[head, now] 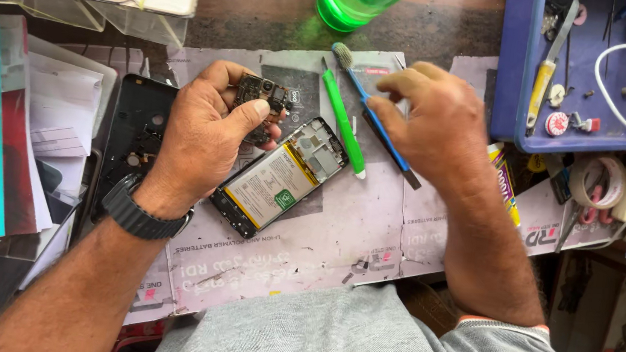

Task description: The person cleans and brushes an internal circuit board component of a mobile phone and then handles a small silver part.

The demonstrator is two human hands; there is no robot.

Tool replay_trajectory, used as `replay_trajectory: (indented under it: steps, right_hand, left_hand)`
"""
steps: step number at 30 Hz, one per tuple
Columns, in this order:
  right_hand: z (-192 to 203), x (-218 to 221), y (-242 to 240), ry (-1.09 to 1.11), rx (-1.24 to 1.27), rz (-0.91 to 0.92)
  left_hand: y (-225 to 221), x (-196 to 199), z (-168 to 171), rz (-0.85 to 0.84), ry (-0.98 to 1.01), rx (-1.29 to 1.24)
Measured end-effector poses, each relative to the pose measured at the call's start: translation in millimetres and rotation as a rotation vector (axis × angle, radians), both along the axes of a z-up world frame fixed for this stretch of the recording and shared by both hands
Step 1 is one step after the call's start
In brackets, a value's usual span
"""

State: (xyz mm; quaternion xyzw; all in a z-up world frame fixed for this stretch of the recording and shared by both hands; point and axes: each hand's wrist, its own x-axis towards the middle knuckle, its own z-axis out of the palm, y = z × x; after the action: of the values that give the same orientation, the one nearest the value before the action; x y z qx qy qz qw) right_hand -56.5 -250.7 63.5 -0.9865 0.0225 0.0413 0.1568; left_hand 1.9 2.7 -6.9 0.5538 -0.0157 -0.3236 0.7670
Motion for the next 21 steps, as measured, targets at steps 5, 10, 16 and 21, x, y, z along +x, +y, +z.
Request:
replay_trajectory:
  steps: [5, 10, 16, 21]
  right_hand:
    - [-13.0, 7.9, 10.3, -0.001, -0.101, 0.006]
    - [-19.6, 8.8, 8.7, -0.105, -0.152, 0.037]
    - [-10.7, 2.3, 14.1, -0.092, 0.262, 0.163]
    - [-7.4, -0.7, 23.8, -0.170, 0.226, 0.276]
  left_hand:
    - [2.6, 1.1, -5.6, -0.015, 0.015, -0.060]
    - [4.3, 0.1, -11.5, -0.045, -0.031, -0.068]
    - [4.7, 4.6, -7.5, -0.077, -0.016, 0.027]
    - [2.3, 2.0, -4.0, -0.031, -0.024, 0.069]
